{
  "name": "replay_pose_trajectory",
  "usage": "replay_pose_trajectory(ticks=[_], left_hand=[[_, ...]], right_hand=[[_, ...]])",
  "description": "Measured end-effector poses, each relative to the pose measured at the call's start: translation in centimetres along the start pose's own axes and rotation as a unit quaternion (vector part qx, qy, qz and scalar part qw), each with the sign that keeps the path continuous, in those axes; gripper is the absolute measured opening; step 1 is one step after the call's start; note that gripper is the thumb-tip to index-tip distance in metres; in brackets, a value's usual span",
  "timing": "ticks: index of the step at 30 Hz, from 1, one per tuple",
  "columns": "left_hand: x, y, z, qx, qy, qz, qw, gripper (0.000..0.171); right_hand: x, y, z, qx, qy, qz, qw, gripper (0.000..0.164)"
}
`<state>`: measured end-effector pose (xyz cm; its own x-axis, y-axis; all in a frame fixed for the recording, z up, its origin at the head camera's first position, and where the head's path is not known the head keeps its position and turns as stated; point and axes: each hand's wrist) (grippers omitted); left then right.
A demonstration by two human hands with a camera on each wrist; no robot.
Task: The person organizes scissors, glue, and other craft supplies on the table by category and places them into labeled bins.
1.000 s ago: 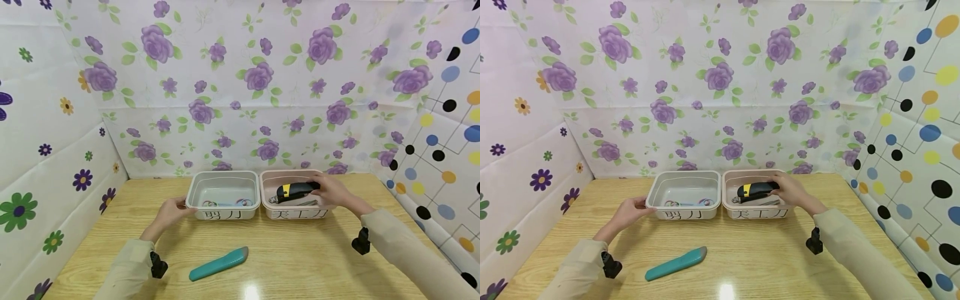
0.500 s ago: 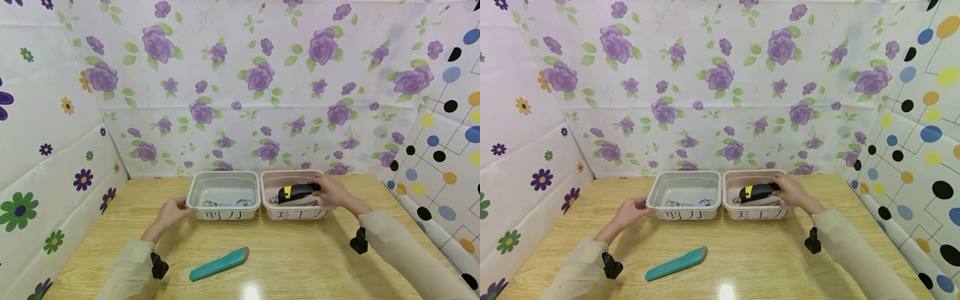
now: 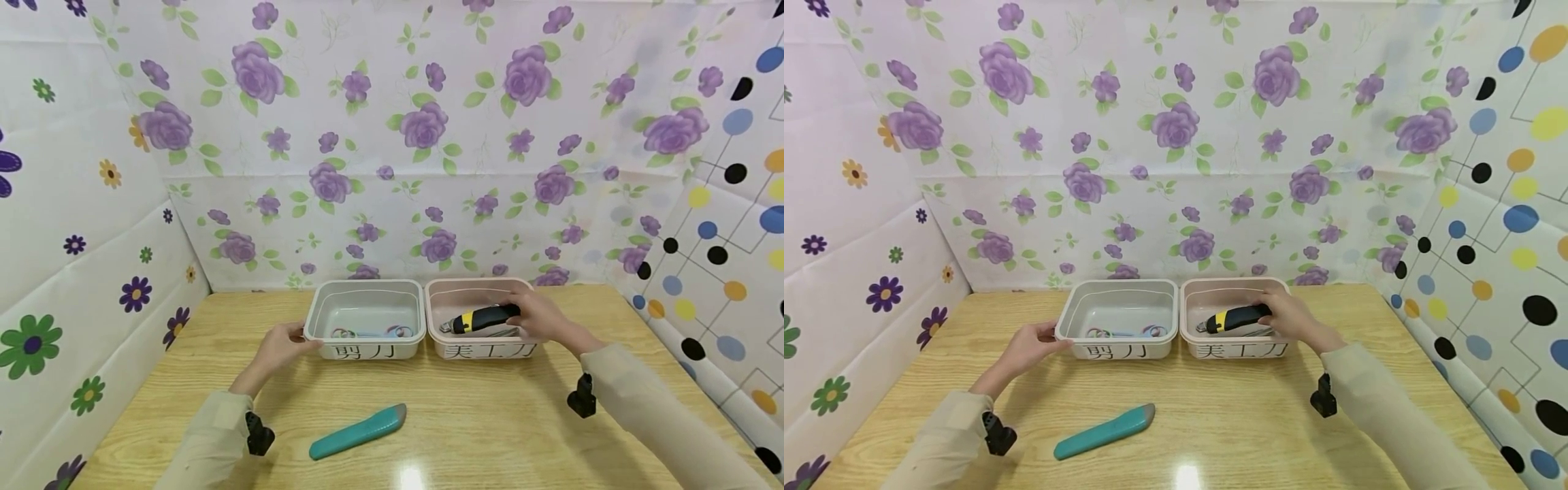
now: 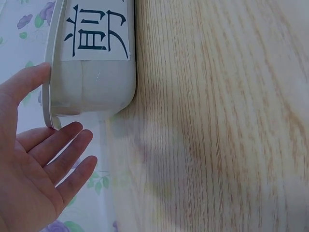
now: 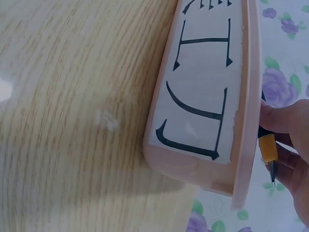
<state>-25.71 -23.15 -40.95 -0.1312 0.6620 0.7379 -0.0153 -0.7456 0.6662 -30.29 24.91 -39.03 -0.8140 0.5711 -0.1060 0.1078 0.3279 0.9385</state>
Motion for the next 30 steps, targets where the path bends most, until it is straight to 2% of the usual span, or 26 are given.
replay_pose_trajectory(ticks=[7,20,25,30], left_hand=[[0.18,0.17,-0.04,-0.004,-0.012,0.004,0.9999,0.058],[-0.02,0.11,0.16,-0.005,-0.003,0.003,1.0000,0.058],[-0.05,0.08,0.17,-0.004,-0.007,0.003,1.0000,0.057],[-0.11,0.09,0.06,-0.004,-0.007,0.007,0.9999,0.056]], right_hand=[[-0.07,-0.38,-0.02,-0.010,-0.019,0.002,1.000,0.032],[-0.35,-0.85,-0.55,-0.014,-0.021,0.000,1.000,0.030],[-0.30,-0.73,-0.85,0.007,-0.007,-0.022,1.000,0.027],[-0.24,-0.36,-0.99,0.008,0.008,-0.026,1.000,0.032]])
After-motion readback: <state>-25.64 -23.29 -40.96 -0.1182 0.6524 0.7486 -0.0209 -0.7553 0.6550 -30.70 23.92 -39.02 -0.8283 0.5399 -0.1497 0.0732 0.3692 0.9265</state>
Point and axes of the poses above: each hand's wrist, its own z-axis away from the middle knuckle, its own y-axis out of the back of the hand, x = y × z, and after that the axes turned 15 degrees about y, right-handed
